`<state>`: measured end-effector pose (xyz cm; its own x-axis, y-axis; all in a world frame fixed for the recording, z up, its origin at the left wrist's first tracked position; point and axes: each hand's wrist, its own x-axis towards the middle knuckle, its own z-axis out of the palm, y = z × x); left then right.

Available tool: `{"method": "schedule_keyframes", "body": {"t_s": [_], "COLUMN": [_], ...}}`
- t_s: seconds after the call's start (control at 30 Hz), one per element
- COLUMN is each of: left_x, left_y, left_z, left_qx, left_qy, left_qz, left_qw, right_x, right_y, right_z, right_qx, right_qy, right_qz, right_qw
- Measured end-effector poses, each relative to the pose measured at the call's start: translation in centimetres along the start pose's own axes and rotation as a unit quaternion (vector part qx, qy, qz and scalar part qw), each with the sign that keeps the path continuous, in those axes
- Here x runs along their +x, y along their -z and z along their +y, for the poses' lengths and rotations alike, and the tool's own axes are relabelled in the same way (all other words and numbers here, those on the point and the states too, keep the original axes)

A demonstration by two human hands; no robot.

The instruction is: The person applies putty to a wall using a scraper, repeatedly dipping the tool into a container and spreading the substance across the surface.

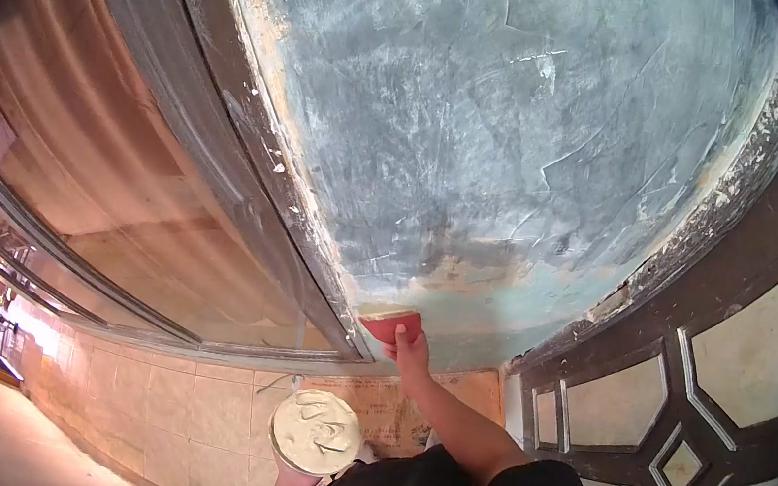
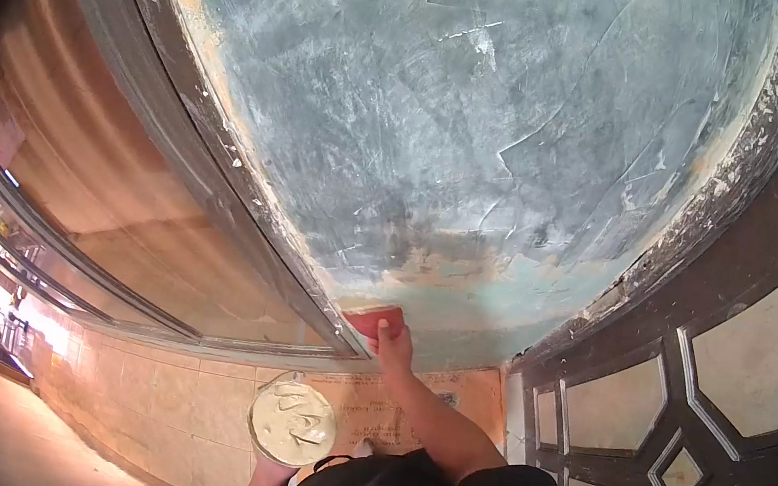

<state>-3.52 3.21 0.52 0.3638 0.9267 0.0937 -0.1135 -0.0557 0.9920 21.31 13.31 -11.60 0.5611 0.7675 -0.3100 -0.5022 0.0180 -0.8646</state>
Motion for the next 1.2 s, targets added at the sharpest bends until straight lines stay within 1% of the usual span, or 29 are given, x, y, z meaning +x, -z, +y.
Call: {"method": "schedule_keyframes", "body": {"t_s": [0.03, 0.07, 0.1, 0.13, 0.2, 0.23, 0.3, 0.33, 0.37, 0.4, 0.43, 0.47, 0.5, 0.53, 0.57, 0.6, 0.63, 0.7, 0.73, 0.77, 0.83, 0.93, 0.97, 1.03, 1.07, 1.1, 1.13, 1.17, 1.2], "left_x": [0.0, 0.2, 0.1, 0.0, -0.4, -0.5, -0.7, -0.9, -0.8, -0.7, -0.6, -0.8, -0.8, -0.6, -0.4, 0.0, -0.3, 0.0, 0.0, 0.1, 0.3, 0.4, 0.4, 0.5, 0.5, 0.6, 0.7, 0.8, 1.0], "left_y": [0.0, -0.4, -0.2, -0.1, 0.0, 0.1, 0.1, 0.4, 0.5, 0.6, 0.7, 0.3, 0.4, 0.7, 0.8, 0.8, 0.9, 0.1, 0.5, 0.4, 0.1, 0.3, 0.3, 0.4, 0.4, 0.3, 0.3, 0.4, 0.5], "left_z": [0.2, 0.2, 0.3, 0.2, 0.4, 0.5, 0.7, 0.2, 0.2, 0.3, 0.3, 0.0, -0.3, -0.8, -1.3, -2.0, -2.3, -0.4, -0.8, -0.6, 0.0, 0.0, 0.0, 0.0, 0.0, -0.2, -0.6, -1.0, -1.3], "left_qx": [-0.028, -0.215, -0.213, -0.195, -0.148, -0.147, -0.133, -0.133, -0.133, -0.066, 0.001, -0.084, -0.084, -0.085, -0.086, -0.247, -0.247, -0.098, -0.04, -0.04, -0.058, -0.05, -0.051, -0.022, -0.007, -0.008, -0.059, -0.109, -0.26], "left_qy": [0.028, 0.146, 0.145, 0.128, 0.098, 0.097, 0.078, 0.098, 0.098, 0.077, 0.054, 0.076, 0.076, 0.073, 0.07, 0.133, 0.133, 0.02, -0.002, -0.003, 0.036, 0.001, 0.001, -0.016, -0.026, -0.026, 0.0, 0.026, 0.082], "left_qz": [0.01, 0.075, 0.076, 0.072, 0.064, 0.065, 0.043, 0.047, 0.046, 0.02, -0.006, 0.022, 0.021, 0.011, 0.002, 0.037, 0.037, -0.017, -0.035, -0.034, -0.006, -0.005, -0.004, -0.008, -0.01, -0.01, -0.008, -0.007, -0.006], "left_qw": [0.999, 0.963, 0.963, 0.97, 0.982, 0.982, 0.987, 0.985, 0.985, 0.995, 0.999, 0.993, 0.993, 0.994, 0.994, 0.959, 0.959, 0.995, 0.999, 0.999, 0.998, 0.999, 0.999, 1.0, 1.0, 1.0, 0.998, 0.994, 0.962], "right_x": [0.7, 1.0, 0.9, 0.1, -1.5, -1.7, -2.9, -3.3, -3.6, -3.7, -3.5, -3.3, -3.1, -2.7, -2.2, -2.1, -1.8, -0.1, 0.5, -0.1, -1.2, -3.4, -3.7, -3.7, -3.6, -3.5, -3.4, -3.8, -4.3], "right_y": [1.4, 3.1, 4.3, 5.0, 5.6, 5.4, 4.4, 3.8, 2.5, 1.3, 0.3, -0.6, -1.3, -2.0, -2.5, -2.8, -2.4, -0.1, 1.7, 3.1, 5.1, 6.3, 6.1, 5.0, 4.1, 2.7, 1.2, -0.6, -2.5], "right_z": [1.7, 3.6, 4.8, 5.2, 5.0, 5.0, 4.4, 3.7, 1.9, 0.4, -0.3, -0.9, -1.4, -2.2, -2.7, -3.0, -2.7, -0.2, 2.0, 3.1, 4.7, 5.4, 5.0, 4.3, 3.7, 2.7, 1.6, -0.3, -2.7], "right_qx": [0.002, -0.043, -0.088, -0.088, -0.074, -0.074, -0.044, -0.043, -0.08, -0.116, -0.116, -0.105, -0.095, -0.094, -0.059, -0.023, -0.023, -0.099, -0.098, -0.098, -0.076, -0.078, -0.079, -0.015, -0.016, 0.027, 0.072, 0.072, 0.082], "right_qy": [-0.001, -0.009, -0.016, -0.016, -0.13, -0.13, -0.118, -0.118, -0.096, -0.074, -0.073, -0.047, -0.02, -0.019, 0.011, 0.04, 0.04, 0.058, 0.03, 0.03, -0.081, -0.112, -0.112, -0.118, -0.118, -0.103, -0.088, -0.088, -0.079], "right_qz": [-0.001, 0.016, 0.032, 0.03, 0.024, 0.022, -0.053, -0.052, -0.1, -0.147, -0.146, -0.147, -0.148, -0.146, -0.114, -0.082, -0.082, -0.01, -0.012, -0.012, 0.004, 0.002, 0.002, -0.033, -0.033, -0.057, -0.08, -0.08, -0.066], "right_qw": [1.0, 0.999, 0.995, 0.996, 0.988, 0.988, 0.991, 0.991, 0.987, 0.979, 0.98, 0.982, 0.984, 0.985, 0.992, 0.996, 0.996, 0.993, 0.995, 0.995, 0.994, 0.991, 0.991, 0.992, 0.992, 0.993, 0.99, 0.99, 0.991]}}
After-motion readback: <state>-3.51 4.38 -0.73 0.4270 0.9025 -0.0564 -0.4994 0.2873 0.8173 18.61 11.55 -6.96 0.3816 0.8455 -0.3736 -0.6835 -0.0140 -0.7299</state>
